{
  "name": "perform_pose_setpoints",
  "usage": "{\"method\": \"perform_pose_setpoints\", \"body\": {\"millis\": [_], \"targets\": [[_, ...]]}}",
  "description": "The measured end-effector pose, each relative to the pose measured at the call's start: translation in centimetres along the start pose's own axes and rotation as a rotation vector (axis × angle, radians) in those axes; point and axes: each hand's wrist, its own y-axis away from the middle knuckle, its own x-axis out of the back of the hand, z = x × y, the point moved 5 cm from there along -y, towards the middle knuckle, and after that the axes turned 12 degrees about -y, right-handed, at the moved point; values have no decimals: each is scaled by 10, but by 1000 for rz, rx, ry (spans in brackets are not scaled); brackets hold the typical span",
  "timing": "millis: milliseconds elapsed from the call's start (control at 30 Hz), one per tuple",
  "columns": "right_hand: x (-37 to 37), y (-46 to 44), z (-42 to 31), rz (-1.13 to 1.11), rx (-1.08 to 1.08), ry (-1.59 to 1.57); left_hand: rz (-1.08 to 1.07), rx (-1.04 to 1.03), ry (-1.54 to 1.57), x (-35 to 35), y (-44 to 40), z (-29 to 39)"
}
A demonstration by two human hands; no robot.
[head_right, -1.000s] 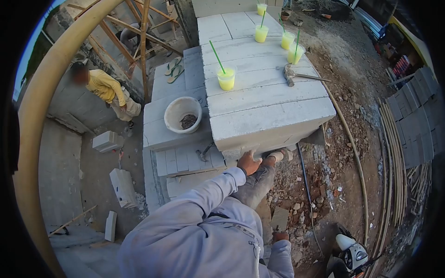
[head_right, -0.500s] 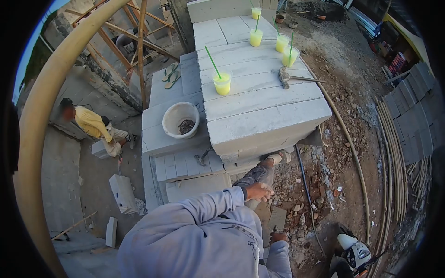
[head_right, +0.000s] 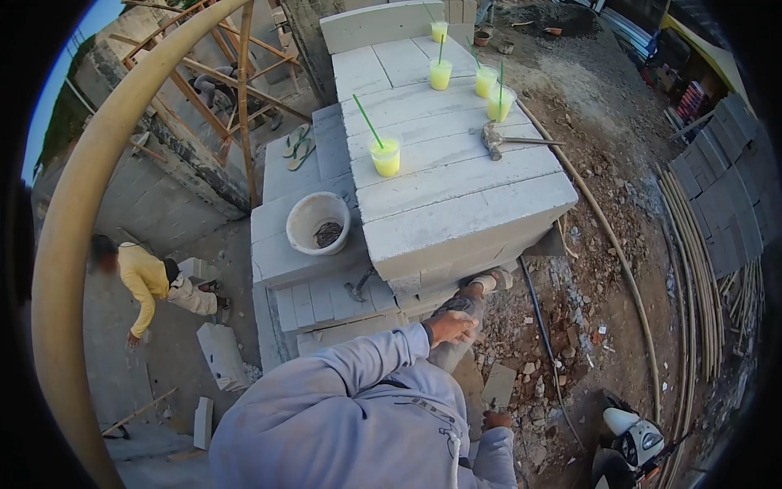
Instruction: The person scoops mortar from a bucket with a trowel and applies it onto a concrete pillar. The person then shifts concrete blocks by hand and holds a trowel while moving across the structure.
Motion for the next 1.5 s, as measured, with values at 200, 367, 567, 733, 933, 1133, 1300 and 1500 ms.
{"method": "perform_pose_setpoints", "body": {"millis": [200, 367, 567, 733, 933, 1133, 1300, 1500], "targets": [[2, 5, 4, 13, -38, 5, -74, -80, 65, -7, -29, -31], [3, 8, 10, 25, -67, 6, 78, 22, 1, 6, 9, -7], [3, 22, 2, 44, -156, -13, 121, 13, 28, 2, 4, -8], [2, 9, 20, 53, -147, 81, 92, -21, -31, -11, 7, 6], [-23, -1, 48, 3, 160, 838, 20, 20, -64, -20, 12, 15], [-40, 20, 61, 106, -28, 473, -118, 95, -181, -49, 13, 9], [-58, 66, 66, 33, -4, 544, -234, 123, -330, -88, 6, 4], [-90, 96, 110, 48, -121, 372, -316, 135, -460, -113, 3, -7]]}}
